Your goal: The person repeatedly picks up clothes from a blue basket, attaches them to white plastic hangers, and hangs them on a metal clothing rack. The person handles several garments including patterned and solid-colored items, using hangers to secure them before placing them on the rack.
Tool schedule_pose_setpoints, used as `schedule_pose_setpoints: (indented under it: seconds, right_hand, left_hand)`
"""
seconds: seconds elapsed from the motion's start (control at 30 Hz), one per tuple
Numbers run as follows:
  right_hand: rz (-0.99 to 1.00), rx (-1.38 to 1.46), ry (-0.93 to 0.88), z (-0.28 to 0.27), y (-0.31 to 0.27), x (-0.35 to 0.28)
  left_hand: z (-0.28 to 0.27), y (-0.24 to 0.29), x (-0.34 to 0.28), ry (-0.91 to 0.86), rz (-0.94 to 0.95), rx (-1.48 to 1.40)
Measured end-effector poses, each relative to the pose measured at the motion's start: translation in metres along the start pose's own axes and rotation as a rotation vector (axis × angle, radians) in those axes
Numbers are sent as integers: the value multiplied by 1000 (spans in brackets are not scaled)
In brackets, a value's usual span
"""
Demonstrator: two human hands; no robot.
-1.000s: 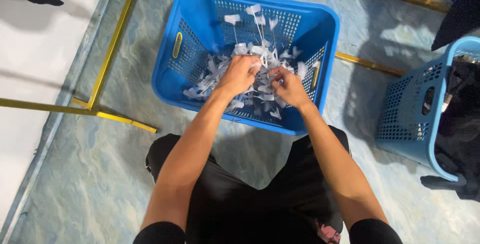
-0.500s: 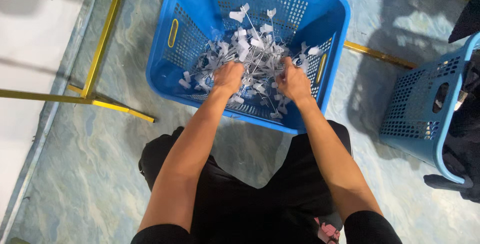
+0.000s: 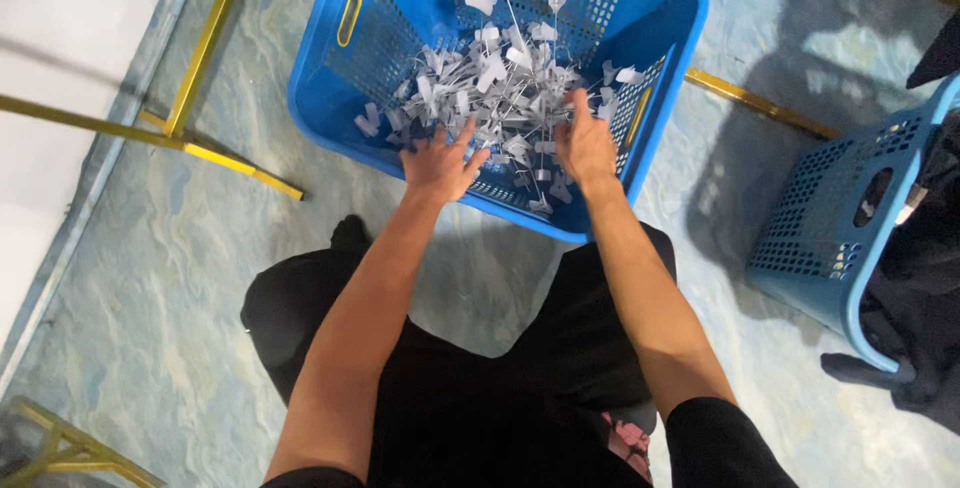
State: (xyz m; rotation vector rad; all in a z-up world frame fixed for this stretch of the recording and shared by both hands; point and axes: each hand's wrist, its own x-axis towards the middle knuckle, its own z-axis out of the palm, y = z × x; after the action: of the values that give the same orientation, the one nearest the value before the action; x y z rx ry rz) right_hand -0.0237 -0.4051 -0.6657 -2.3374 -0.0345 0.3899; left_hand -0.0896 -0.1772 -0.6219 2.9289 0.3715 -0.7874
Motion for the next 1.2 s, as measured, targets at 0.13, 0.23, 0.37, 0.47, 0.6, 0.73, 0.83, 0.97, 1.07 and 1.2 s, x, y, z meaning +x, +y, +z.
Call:
schedule_pose_setpoints:
  seconds: [0.13, 0.23, 0.37, 0.47, 0.6, 0.73, 0.83, 0.97, 1.07, 1.2]
  right_hand:
    - [-194, -60, -92, 21, 13, 3]
    - [-264, -180, -113, 48, 34, 23]
    - [-231, -138, -239, 89, 65, 35]
    - [-283, -70, -236, 111, 71, 44]
    - [-265, 136, 94, 111, 70, 48]
    - [65, 839, -295, 87, 50, 40]
    - [-21, 743, -184, 53, 28, 20]
    - [1, 846, -160, 12, -9, -26]
    - [21, 837, -77, -7, -32, -57]
    - [71, 922, -46, -32, -44, -91]
  left_hand:
    - [-7, -3, -15, 143, 48, -84]
    - [-5, 2, -13, 270, 60, -75]
    - [-3, 11, -15, 347, 11, -156]
    - [-7, 11, -18, 475, 57, -184]
    - [-8, 8, -24, 472, 59, -229]
    - [-9, 4, -17, 485, 31, -243]
    - [0, 5, -24, 472, 29, -260]
    - [-5, 2, -18, 514, 41, -293]
    - [-1, -1, -20, 555, 78, -346]
    - [-1, -4, -20, 532, 97, -413]
